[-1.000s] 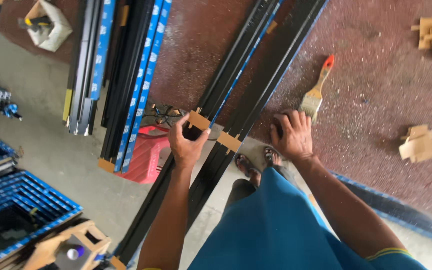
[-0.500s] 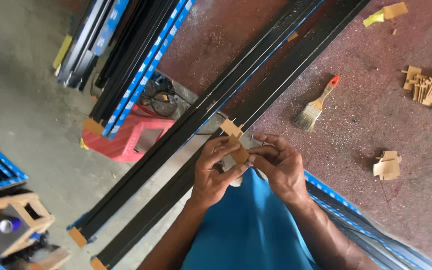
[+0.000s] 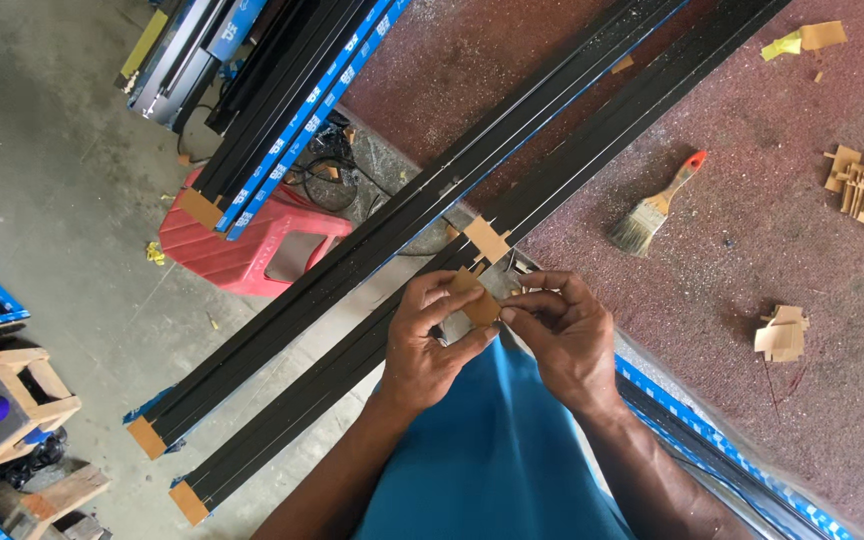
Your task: The person brushes dust off long metal bars and then wraps small cardboard pieces around the bars, securing them to protect the metal edges.
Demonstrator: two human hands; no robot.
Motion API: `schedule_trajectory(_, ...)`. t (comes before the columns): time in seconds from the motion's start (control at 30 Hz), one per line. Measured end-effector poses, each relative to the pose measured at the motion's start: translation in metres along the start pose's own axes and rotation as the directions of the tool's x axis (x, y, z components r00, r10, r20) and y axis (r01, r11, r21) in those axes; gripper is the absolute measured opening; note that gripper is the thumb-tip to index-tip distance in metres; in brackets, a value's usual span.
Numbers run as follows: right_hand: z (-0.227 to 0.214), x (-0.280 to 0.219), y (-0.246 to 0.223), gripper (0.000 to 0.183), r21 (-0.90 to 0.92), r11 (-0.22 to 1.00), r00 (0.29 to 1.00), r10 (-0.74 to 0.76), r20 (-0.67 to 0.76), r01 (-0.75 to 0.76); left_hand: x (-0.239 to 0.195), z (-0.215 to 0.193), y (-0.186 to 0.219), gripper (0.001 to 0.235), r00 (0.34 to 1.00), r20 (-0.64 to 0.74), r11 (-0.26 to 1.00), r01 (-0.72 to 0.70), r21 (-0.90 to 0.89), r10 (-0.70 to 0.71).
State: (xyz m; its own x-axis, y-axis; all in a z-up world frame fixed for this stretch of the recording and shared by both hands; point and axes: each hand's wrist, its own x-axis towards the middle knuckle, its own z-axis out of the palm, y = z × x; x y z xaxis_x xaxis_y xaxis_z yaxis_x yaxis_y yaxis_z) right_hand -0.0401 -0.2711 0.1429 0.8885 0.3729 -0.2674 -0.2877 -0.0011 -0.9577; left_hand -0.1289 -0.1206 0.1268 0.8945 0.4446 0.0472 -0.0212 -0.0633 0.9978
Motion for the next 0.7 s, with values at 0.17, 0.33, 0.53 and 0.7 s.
schedule_trajectory(0.17,0.003,-0.001,0.014,0.039,0.004,1.000,1.000,-0.001,-0.023,0.001,-0.004,0.001,0.004,0.044,0.999,-0.048,0.997,0.005,0.081,-0.001)
schedule_trajectory(0.33,0.005,-0.005,0.021,0.034,0.035,0.999,0.999,-0.036,-0.021,0.037,-0.013,0.003,-0.005,0.043,0.996,-0.078,0.996,0.048,0.075,-0.042)
schedule_trajectory(0.53,-0.001,-0.001,0.046,0.036,0.109,0.994,1.000,-0.012,-0.002,0.012,-0.018,0.001,-0.011,0.047,0.973,-0.051,0.973,0.228,0.020,-0.227)
schedule_trajectory(0.7,-0.004,0.005,0.057,0.034,0.236,0.972,0.999,-0.009,0.046,-0.002,-0.018,0.010,-0.009,0.050,0.912,0.032,0.892,0.406,-0.199,-0.408)
